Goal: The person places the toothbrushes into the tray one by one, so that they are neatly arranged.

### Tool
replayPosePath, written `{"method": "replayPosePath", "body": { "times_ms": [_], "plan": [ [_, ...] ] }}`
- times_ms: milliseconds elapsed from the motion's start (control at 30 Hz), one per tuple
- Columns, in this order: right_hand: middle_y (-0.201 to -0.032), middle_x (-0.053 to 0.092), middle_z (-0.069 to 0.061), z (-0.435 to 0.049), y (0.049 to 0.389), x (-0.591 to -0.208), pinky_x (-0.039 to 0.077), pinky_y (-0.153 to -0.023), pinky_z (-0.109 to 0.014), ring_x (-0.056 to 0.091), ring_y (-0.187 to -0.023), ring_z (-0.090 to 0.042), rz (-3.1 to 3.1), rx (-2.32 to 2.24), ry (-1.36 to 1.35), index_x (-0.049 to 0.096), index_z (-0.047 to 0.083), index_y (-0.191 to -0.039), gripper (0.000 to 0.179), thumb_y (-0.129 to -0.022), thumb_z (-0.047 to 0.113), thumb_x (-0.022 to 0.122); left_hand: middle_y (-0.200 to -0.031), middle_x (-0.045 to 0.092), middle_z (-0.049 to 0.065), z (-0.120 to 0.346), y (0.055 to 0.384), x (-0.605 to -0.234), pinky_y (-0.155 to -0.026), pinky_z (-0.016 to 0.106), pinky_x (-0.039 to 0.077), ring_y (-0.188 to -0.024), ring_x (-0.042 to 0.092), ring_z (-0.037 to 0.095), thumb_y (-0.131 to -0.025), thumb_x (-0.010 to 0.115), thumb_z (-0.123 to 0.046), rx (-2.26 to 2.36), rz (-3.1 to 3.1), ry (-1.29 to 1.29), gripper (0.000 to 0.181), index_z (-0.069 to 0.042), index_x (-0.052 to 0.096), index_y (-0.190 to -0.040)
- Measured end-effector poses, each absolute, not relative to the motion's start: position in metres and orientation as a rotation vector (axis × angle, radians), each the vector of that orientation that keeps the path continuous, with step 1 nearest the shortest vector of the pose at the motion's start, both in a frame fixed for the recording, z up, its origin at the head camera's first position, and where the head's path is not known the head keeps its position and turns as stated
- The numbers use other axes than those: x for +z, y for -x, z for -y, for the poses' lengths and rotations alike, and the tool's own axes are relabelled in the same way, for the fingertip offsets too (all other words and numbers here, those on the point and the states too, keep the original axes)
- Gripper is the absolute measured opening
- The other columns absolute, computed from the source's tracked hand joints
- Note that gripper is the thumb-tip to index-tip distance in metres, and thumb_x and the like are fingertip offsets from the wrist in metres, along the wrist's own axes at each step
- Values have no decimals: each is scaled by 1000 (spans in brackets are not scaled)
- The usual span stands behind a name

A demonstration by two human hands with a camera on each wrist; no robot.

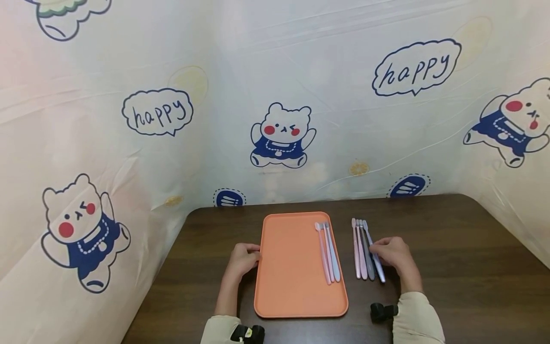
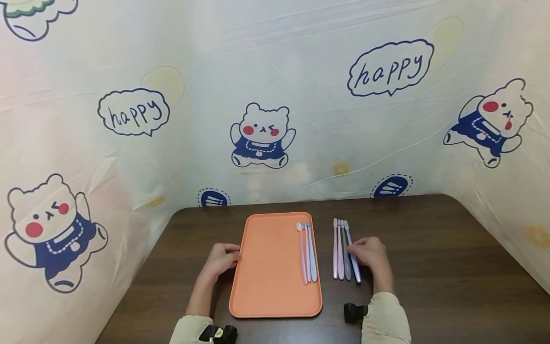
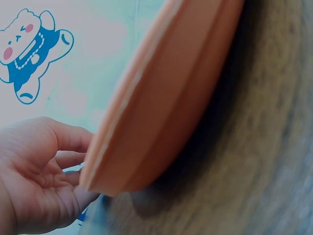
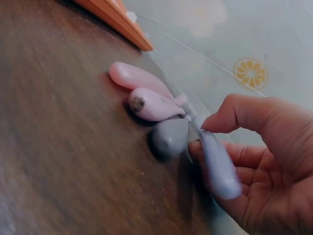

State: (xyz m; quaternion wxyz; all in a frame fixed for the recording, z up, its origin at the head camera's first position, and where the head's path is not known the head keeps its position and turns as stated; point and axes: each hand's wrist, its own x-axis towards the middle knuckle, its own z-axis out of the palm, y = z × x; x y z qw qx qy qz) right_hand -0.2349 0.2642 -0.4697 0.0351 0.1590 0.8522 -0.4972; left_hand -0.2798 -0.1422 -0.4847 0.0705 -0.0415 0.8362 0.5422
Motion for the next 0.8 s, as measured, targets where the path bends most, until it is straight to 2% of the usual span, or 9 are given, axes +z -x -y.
{"method": "replayPosePath", "body": {
  "times_ms": [167,400,600,800],
  "plan": [
    [-93,70,-12,-269,235,-474,59,-68,-25,63,-76,-8,-2516,-1646,-410,62,-20,-118,41,-88,8,67,-111,71,24,142,280,-484,-79,35,63,-93,72,19,-90,61,1,1634,-2506,122,30,10,70,-117],
    [-114,66,-25,-276,237,-473,61,-79,-29,65,-90,-11,-2409,-1690,-349,51,-22,-132,49,-95,7,63,-105,72,21,142,279,-484,-76,34,62,-87,70,17,-89,61,2,1640,-2520,116,30,11,70,-116],
    [-114,66,-21,-279,235,-470,60,-78,-25,65,-90,-9,-2338,-1750,-318,48,-23,-135,52,-95,8,62,-101,72,20,142,280,-484,-75,33,62,-85,70,16,-89,61,3,1648,-2517,108,30,11,70,-117],
    [-103,69,-6,-280,232,-470,59,-76,-22,64,-88,-5,-2289,-1809,-289,45,-24,-136,54,-95,7,63,-107,72,23,142,279,-484,-78,36,63,-91,72,20,-89,61,3,1640,-2513,115,31,12,69,-118]
  ]
}}
